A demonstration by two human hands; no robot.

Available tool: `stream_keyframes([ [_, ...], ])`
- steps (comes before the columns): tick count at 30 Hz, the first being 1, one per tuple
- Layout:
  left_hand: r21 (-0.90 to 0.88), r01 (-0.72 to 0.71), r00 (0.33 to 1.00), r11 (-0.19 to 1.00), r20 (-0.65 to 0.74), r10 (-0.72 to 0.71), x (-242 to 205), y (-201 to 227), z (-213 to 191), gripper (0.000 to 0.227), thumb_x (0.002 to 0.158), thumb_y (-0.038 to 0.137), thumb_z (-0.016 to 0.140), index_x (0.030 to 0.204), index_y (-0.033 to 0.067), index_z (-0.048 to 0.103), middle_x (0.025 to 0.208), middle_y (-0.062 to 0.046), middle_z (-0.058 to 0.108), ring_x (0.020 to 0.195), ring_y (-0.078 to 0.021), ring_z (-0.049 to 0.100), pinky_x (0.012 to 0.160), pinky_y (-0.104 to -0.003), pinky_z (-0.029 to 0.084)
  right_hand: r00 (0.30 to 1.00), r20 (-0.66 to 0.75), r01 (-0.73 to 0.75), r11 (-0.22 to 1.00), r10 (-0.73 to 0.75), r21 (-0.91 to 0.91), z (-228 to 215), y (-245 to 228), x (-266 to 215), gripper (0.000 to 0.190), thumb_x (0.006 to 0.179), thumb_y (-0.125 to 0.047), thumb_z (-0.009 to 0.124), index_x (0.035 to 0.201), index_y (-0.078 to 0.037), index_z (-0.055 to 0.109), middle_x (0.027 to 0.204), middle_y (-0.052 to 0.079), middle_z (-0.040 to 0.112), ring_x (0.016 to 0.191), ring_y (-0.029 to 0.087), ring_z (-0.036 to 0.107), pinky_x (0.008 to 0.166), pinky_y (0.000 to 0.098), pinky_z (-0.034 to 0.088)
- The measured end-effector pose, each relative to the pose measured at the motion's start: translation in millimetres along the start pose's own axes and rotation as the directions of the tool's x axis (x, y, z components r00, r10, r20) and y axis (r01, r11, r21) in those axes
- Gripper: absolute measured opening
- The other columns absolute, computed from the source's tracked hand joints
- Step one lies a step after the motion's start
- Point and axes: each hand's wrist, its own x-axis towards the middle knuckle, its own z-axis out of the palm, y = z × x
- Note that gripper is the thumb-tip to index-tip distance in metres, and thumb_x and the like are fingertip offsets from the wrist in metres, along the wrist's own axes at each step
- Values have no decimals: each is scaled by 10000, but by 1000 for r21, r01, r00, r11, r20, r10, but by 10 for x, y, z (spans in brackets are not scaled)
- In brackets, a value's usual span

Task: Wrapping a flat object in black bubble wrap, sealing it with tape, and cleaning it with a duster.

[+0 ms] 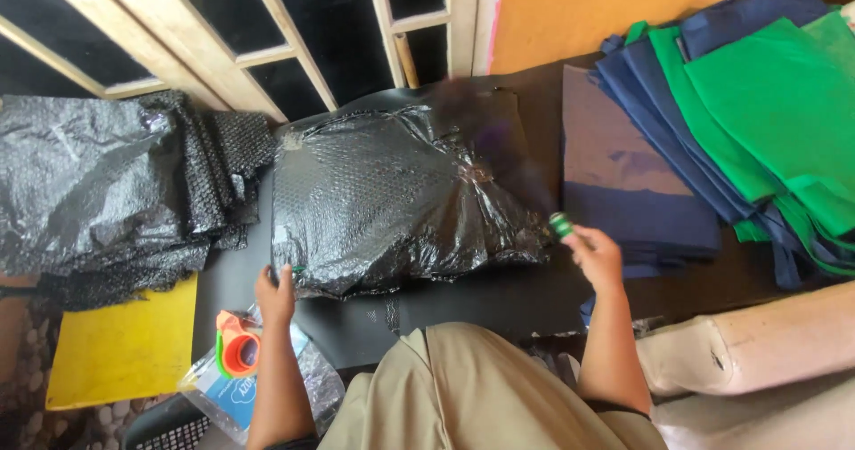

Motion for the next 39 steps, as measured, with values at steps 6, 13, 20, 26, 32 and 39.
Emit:
stream_keyframes([
  [6, -42, 426, 893, 904, 181, -412, -35, -178, 41, 800, 1049, 640, 454, 1635, 126, 274, 1596, -307, 357, 1450, -484, 367, 1211, -606, 292, 847, -422, -109, 671, -324, -734, -256, 1209, 796, 298, 959, -421, 772, 1183, -225, 789, 1061, 66, 780, 932, 282, 753, 851, 392, 565],
  [13, -477, 588, 801, 653, 231, -552, -178, 33, 52, 903, 1060, 701, 384, 1630, 27, 196, 1638, -334, 226, 1487, -550, 251, 1183, -704, 218, 967, -149, 149, 936, -205, -319, 681, 266, 289, 450, 1078, -364, 564, 1361, -30, 666, 1376, 240, 631, 1310, 420, 552, 1151, 490, 375],
  [20, -653, 541, 806, 530, 221, -549, -182, -50, -453, 706, 1042, 748, 433, 1245, 73, 468, 1204, -199, 464, 1129, -401, 447, 1018, -543, 348, 994, -32, -93, 971, 103, 218, 321, -426, 88, 530, 1094, -485, 534, 1338, -26, 642, 1311, 279, 598, 1268, 391, 538, 1094, 494, 410],
  [26, -838, 410, 837, 360, 190, -513, -674, 1520, -1586, 782, 948, 743, 171, 1218, 168, 627, 1261, -122, 645, 1141, -242, 591, 915, -370, 427, 917, 109, 188, 657, -383, 730, -454, -674, 122, 751, 1028, -687, 419, 1390, -48, 574, 1394, 158, 596, 1327, 304, 548, 1136, 434, 402],
  [32, -838, 56, 982, 542, -53, -183, -343, 1562, -1399, 539, 983, 451, 439, 1430, 180, 570, 1015, 78, 611, 1068, -122, 574, 1032, -373, 396, 885, 71, 302, 683, -460, 665, -152, -773, 410, 1001, 845, -612, 565, 1645, -74, 293, 1442, 54, 421, 1332, 208, 347, 1156, 381, 194],
  [39, 292, -53, 993, 955, -83, 81, -14, 141, 304, 894, 816, 477, 812, 1500, -14, 513, 1467, -350, 516, 1380, -520, 476, 1105, -696, 353, 959, 271, 139, 687, 87, -713, 802, -250, 227, 842, 973, -641, 515, 1669, -279, 210, 1586, 210, 416, 1404, 412, 503, 1145, 563, 443],
])
